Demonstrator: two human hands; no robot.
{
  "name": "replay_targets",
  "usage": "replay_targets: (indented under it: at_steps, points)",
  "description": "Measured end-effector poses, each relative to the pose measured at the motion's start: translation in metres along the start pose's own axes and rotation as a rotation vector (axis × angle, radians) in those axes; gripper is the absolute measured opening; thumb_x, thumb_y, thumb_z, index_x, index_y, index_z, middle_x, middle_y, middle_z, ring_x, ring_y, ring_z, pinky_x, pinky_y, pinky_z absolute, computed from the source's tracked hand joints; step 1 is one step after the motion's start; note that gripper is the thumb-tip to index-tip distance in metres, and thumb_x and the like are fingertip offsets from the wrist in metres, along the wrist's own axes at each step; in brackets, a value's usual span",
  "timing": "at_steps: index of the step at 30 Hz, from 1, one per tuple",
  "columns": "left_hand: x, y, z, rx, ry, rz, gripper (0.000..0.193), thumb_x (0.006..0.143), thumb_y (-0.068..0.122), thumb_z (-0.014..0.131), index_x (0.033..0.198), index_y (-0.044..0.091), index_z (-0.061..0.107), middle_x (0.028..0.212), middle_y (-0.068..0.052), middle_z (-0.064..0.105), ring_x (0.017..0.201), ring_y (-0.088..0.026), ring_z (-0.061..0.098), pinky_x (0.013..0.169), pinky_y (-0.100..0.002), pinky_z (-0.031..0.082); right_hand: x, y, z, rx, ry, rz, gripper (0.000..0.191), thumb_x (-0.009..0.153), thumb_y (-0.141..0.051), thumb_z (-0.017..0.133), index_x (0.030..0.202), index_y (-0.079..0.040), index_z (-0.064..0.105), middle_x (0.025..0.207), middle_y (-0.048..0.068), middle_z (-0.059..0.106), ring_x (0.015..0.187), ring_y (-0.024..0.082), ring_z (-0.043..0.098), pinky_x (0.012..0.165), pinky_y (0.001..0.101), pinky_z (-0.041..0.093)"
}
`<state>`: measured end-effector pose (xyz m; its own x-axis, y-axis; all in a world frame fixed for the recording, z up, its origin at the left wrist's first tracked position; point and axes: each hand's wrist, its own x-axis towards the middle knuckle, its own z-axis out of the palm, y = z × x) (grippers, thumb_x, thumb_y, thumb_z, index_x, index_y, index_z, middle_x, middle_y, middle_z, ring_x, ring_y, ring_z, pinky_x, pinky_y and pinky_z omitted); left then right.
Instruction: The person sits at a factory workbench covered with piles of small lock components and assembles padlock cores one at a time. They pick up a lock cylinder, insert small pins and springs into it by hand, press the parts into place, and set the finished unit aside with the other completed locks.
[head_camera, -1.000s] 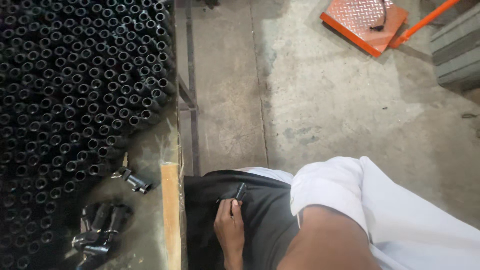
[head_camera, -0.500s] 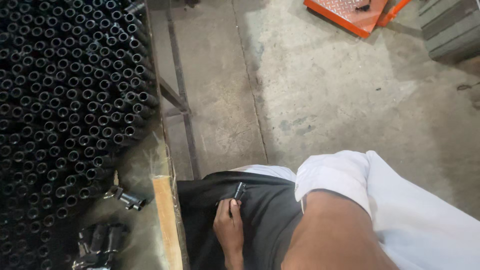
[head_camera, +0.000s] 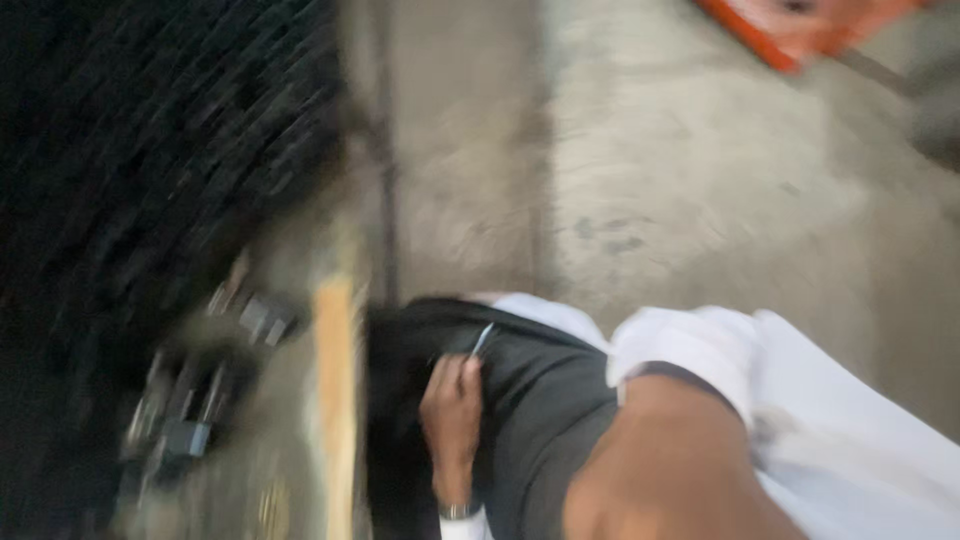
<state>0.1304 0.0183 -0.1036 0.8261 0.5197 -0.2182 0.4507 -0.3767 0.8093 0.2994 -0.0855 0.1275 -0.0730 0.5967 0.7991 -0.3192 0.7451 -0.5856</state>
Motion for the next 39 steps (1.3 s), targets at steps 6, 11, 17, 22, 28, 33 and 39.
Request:
replay_targets:
  at_steps: [6, 11, 17, 22, 28, 33, 39]
  points:
    - [-0.06, 0.016, -0.051, 0.163, 0.414, 0.265, 0.02, 0.086, 0.02, 0.073, 0.103, 0.01, 0.071, 0.103, -0.01, 0.063, 0.097, -0.035, 0.064, 0.081, -0.045, 0.05, -0.022, 0.086, 0.007, -0.227, 0.367, 0.611, 0.033, 0.107, -0.017, 0.049, 0.075, -0.008, 0.054, 0.064, 0.003, 0.055, 0.057, 0.014, 0.051, 0.051, 0.0301, 0.044]
    - [-0.119, 0.066, -0.103, -0.04, 0.373, -0.096, 0.017, 0.091, 0.018, 0.078, 0.106, 0.011, 0.076, 0.086, -0.009, 0.067, 0.071, -0.025, 0.067, 0.064, -0.038, 0.054, -0.019, 0.114, 0.009, -0.69, 0.242, 1.199, 0.025, 0.099, -0.017, 0.054, 0.079, -0.004, 0.061, 0.055, 0.006, 0.054, 0.047, 0.015, 0.055, 0.048, 0.0301, 0.045]
    - [-0.119, 0.077, -0.169, 0.22, 0.856, 0.049, 0.01, 0.101, 0.014, 0.071, 0.109, 0.01, 0.068, 0.094, -0.007, 0.067, 0.081, -0.026, 0.068, 0.071, -0.036, 0.053, 0.004, 0.138, 0.021, -0.934, 0.243, 0.949, 0.016, 0.102, -0.018, 0.063, 0.106, -0.003, 0.063, 0.081, 0.005, 0.066, 0.068, 0.02, 0.065, 0.059, 0.0293, 0.049]
    - [-0.104, 0.063, -0.183, 0.034, 0.926, -0.181, 0.033, 0.095, 0.014, 0.072, 0.127, 0.006, 0.066, 0.091, -0.005, 0.068, 0.055, -0.014, 0.061, 0.055, -0.031, 0.049, 0.032, 0.175, 0.024, -1.263, 0.057, 0.72, 0.048, 0.091, -0.013, 0.075, 0.133, 0.001, 0.056, 0.116, 0.015, 0.06, 0.103, 0.035, 0.058, 0.083, 0.0441, 0.048]
    - [-0.154, 0.049, -0.158, 0.061, 0.88, -0.145, 0.012, 0.096, 0.012, 0.075, 0.107, 0.011, 0.073, 0.093, -0.003, 0.071, 0.062, -0.013, 0.064, 0.056, -0.028, 0.05, 0.042, 0.219, 0.011, -1.358, -0.106, 0.713, 0.063, 0.093, -0.011, 0.079, 0.149, -0.005, 0.053, 0.122, 0.017, 0.056, 0.112, 0.038, 0.055, 0.096, 0.0519, 0.041]
    - [-0.196, 0.029, -0.14, 0.05, 0.885, -0.235, 0.013, 0.094, 0.009, 0.074, 0.107, 0.01, 0.074, 0.092, -0.005, 0.072, 0.064, -0.016, 0.064, 0.058, -0.028, 0.051, 0.046, 0.24, 0.029, -1.154, -0.144, 0.719, 0.063, 0.089, 0.006, 0.073, 0.147, -0.006, 0.054, 0.119, 0.014, 0.06, 0.094, 0.029, 0.064, 0.09, 0.0465, 0.045]
    - [-0.218, 0.017, -0.141, 0.03, 1.068, -0.331, 0.013, 0.096, 0.006, 0.072, 0.109, 0.008, 0.073, 0.096, -0.004, 0.071, 0.065, -0.014, 0.063, 0.058, -0.027, 0.051, 0.046, 0.233, 0.044, -1.058, -0.131, 0.638, 0.067, 0.081, 0.008, 0.081, 0.141, 0.001, 0.053, 0.104, 0.016, 0.067, 0.086, 0.026, 0.062, 0.074, 0.0367, 0.049]
